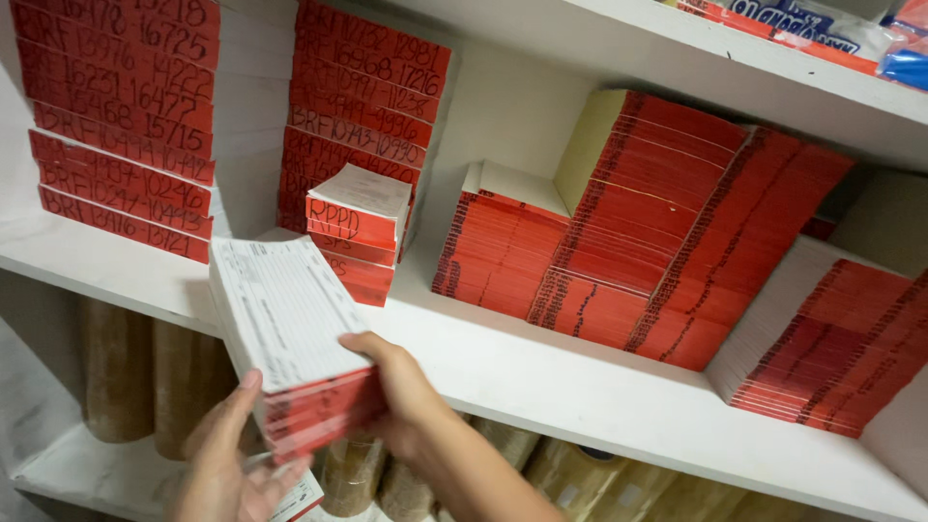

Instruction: The person organizes stacks of paper and stationery on a shelf by hand, moving white pads and red-edged papers one at a time to align them.

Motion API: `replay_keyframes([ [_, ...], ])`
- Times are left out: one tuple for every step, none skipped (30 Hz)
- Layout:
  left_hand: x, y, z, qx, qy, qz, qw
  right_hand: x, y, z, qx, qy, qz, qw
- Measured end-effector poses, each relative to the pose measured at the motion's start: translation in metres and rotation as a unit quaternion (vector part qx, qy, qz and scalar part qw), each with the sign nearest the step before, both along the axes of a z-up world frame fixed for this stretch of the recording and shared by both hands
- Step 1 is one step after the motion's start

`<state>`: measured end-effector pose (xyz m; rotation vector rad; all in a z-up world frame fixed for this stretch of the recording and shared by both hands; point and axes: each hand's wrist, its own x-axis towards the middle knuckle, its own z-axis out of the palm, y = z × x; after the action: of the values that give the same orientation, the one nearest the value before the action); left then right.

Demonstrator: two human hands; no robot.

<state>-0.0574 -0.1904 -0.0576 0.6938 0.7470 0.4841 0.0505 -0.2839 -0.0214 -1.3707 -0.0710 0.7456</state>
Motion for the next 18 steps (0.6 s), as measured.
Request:
replay_keyframes([
  [-0.008,-0.008,0.013,-0.031,-0.006,-0.034,0.999,-0.004,-0.013,0.004,-0.024,-0.026,0.005,0.999],
  [-0.009,-0.019,0.022,-0.033,-0.007,-0.033,0.999,-0.001,-0.025,0.003,-0.025,-0.027,0.006,0.999],
  [-0.01,-0.03,0.031,-0.069,0.002,-0.049,0.996,0.001,-0.037,0.002,-0.016,-0.012,0.014,1.0],
  [-0.012,-0.041,0.039,-0.105,0.012,-0.066,0.992,0.004,-0.05,0.001,-0.007,0.005,0.022,1.0],
  [-0.008,-0.048,0.044,-0.106,0.011,-0.065,0.992,0.002,-0.062,0.006,-0.008,0.004,0.022,1.0],
  [-0.005,-0.055,0.048,-0.1,-0.013,-0.077,0.992,0.0,-0.075,0.011,-0.05,0.003,-0.013,0.999],
  [-0.001,-0.062,0.053,-0.094,-0.037,-0.089,0.991,-0.002,-0.088,0.016,-0.092,0.002,-0.048,0.995],
  [0.006,-0.065,0.049,-0.096,-0.037,-0.091,0.99,-0.004,-0.101,0.02,-0.094,0.002,-0.05,0.994],
  [0.014,-0.069,0.045,-0.081,-0.031,-0.086,0.993,-0.006,-0.113,0.025,-0.104,-0.019,-0.074,0.992],
  [0.022,-0.073,0.043,-0.064,-0.026,-0.081,0.994,-0.007,-0.126,0.03,-0.114,-0.04,-0.099,0.988],
  [0.027,-0.08,0.042,-0.065,-0.027,-0.084,0.994,-0.01,-0.138,0.035,-0.115,-0.041,-0.102,0.987],
  [0.033,-0.086,0.042,-0.035,-0.043,-0.088,0.995,-0.012,-0.15,0.039,-0.103,-0.031,-0.111,0.988],
  [0.039,-0.093,0.041,-0.005,-0.06,-0.093,0.994,-0.014,-0.162,0.044,-0.09,-0.02,-0.12,0.988],
  [0.046,-0.101,0.038,-0.007,-0.06,-0.095,0.994,-0.009,-0.176,0.042,-0.091,-0.02,-0.122,0.988],
  [0.053,-0.109,0.034,-0.031,-0.056,-0.159,0.985,-0.004,-0.19,0.04,-0.109,-0.018,-0.151,0.982],
  [0.06,-0.117,0.03,-0.055,-0.051,-0.222,0.972,0.001,-0.203,0.037,-0.127,-0.015,-0.18,0.975],
  [0.059,-0.124,0.041,-0.056,-0.051,-0.224,0.972,0.004,-0.212,0.036,-0.128,-0.014,-0.182,0.975],
  [0.058,-0.131,0.053,-0.021,-0.027,-0.273,0.961,0.006,-0.222,0.035,-0.111,-0.007,-0.196,0.974],
])
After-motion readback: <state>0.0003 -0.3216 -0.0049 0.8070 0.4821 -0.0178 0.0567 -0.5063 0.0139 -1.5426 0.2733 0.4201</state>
